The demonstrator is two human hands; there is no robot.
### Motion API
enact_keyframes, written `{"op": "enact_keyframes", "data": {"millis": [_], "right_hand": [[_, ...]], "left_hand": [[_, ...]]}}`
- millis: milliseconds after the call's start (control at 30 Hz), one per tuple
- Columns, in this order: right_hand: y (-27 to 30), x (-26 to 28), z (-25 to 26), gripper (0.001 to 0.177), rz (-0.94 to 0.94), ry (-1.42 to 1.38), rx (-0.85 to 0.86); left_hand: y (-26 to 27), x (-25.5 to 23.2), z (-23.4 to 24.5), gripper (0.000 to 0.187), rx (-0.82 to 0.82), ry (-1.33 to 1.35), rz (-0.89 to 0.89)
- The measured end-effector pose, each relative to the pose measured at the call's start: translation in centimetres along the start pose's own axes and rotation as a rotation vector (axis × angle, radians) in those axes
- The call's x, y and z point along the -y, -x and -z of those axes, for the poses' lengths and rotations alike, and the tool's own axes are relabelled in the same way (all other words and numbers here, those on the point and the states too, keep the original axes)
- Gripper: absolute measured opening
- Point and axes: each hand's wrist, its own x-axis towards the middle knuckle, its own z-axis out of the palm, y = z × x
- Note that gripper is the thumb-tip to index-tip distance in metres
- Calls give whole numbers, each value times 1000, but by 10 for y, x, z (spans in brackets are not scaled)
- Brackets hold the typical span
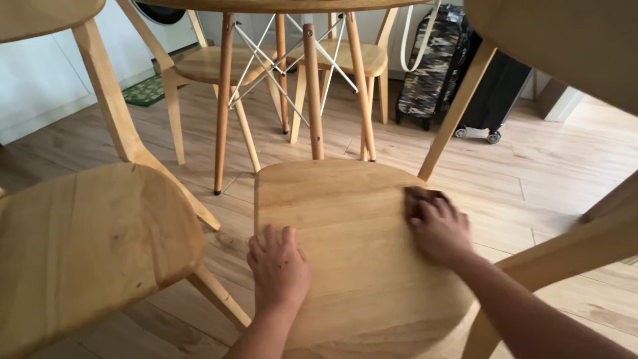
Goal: The person wipes the seat and backrest of wooden dining chairs using a dark cloth. They move between chairs, wiping each surface thoroughly, then lift and reposition one chair to access the underside before placing it back.
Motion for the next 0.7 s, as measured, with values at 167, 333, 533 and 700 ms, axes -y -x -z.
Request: {"op": "enact_keyframes", "data": {"millis": [167, 333, 533, 700], "right_hand": [[63, 12, -19, 54, 383, -100, -99], [118, 3, 32, 30, 199, -436, -167], [79, -6, 166, 38, 87, -435, -449], [91, -32, 278, 30, 298, 223, -709]], "left_hand": [[-2, 1, -2, 36, -57, -2, -20], [-1, 6, -17, 29, 15, 5, 9], [-7, -25, -32, 27, -162, 92, -216], [-13, -186, -41, 43, -145, 667, -625]]}}
